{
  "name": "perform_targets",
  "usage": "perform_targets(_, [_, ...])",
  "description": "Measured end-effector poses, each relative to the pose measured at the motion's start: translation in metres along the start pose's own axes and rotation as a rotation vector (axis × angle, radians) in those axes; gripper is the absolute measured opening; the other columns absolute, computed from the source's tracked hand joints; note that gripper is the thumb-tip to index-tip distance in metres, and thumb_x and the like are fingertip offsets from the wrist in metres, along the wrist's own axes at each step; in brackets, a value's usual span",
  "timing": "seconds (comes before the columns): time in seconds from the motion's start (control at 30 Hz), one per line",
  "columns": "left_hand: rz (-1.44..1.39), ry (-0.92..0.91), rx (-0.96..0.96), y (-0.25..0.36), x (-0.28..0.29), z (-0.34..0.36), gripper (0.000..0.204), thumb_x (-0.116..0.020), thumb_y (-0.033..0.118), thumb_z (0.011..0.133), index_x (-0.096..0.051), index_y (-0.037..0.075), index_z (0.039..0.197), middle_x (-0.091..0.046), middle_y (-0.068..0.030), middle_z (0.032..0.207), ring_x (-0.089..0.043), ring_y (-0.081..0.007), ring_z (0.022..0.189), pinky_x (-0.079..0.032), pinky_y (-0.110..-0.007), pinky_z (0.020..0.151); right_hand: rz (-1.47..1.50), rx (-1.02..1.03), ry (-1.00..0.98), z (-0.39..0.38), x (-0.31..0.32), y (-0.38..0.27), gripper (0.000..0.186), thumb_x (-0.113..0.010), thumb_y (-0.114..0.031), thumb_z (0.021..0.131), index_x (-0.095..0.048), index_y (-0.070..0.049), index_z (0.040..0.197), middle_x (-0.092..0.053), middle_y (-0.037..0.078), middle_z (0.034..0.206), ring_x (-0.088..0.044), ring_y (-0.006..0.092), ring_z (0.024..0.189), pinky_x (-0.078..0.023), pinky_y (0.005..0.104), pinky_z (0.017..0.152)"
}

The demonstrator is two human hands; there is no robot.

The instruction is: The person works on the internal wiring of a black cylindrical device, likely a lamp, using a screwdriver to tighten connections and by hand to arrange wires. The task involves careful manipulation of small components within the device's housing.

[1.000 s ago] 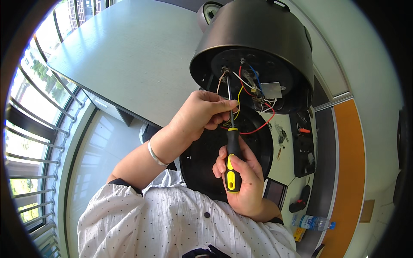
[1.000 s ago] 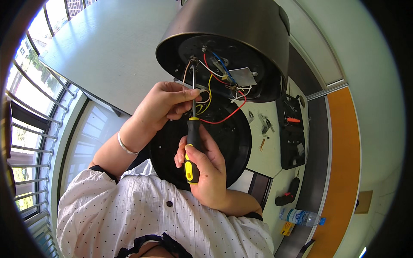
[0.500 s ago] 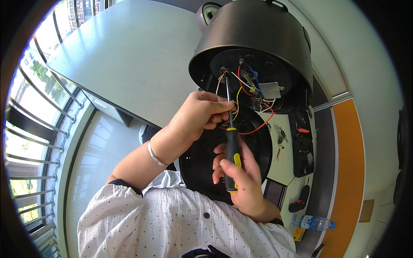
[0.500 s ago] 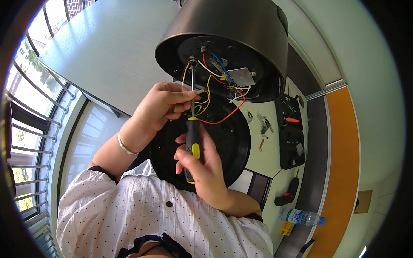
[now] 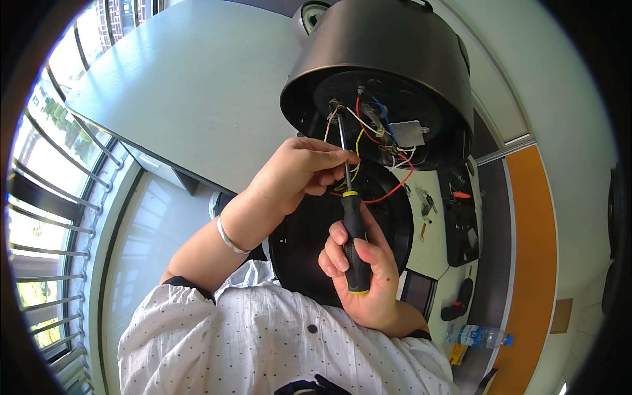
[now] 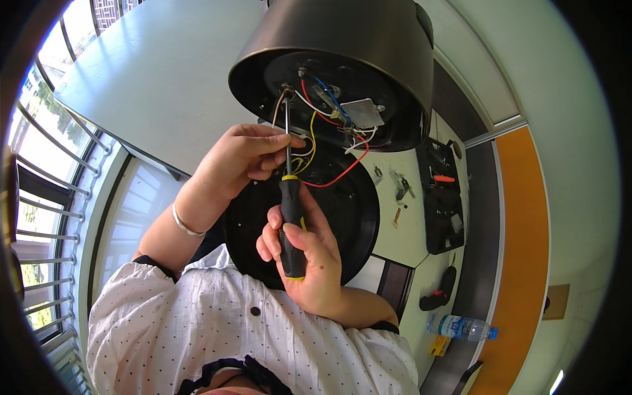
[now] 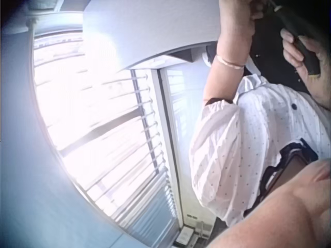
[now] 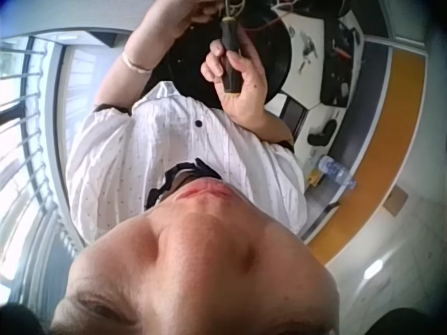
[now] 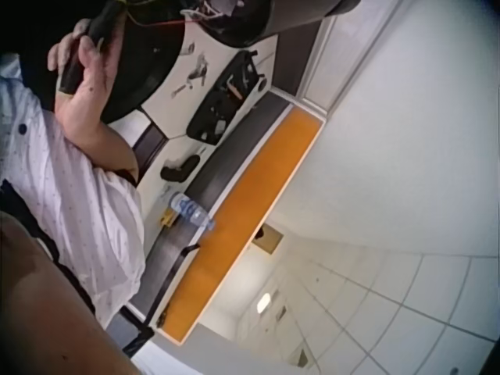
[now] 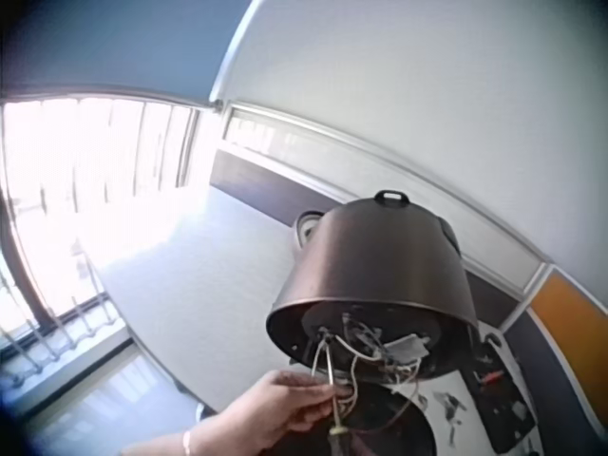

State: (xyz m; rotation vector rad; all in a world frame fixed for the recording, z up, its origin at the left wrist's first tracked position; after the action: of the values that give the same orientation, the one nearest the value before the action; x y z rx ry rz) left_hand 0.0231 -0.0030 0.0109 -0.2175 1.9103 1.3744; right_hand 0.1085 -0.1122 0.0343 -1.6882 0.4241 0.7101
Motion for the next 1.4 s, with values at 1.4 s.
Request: perform_targets(1.4, [0.010, 0.071, -0.008, 0.001, 0.003, -0.001, 0.020, -0.058, 0.014, 0.085, -0.061, -0.006, 0.086, -0.041, 0.0036, 0.057, -0.031, -0.0033, 0.045, -0.020, -0.018, 0.039, 0.001, 0.011, -0.038, 0.002, 0.000, 0.005, 0.046, -0.038, -0.016, 0.093, -0.025, 0.000, 0.134, -0.049, 0.010, 0.092, -0.049, 0.0172, 0.068, -0.042, 0.0318, 0.063])
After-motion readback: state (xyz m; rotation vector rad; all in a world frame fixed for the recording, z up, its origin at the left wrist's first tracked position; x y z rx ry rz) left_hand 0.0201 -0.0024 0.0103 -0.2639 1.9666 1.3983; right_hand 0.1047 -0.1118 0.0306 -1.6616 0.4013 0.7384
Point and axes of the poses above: each hand's wrist, its own z-axis towards the middle knuckle, its own x-axis out of the back of the hand, y = z × x, the point moved 6 cm from there along z, towards the middle knuckle
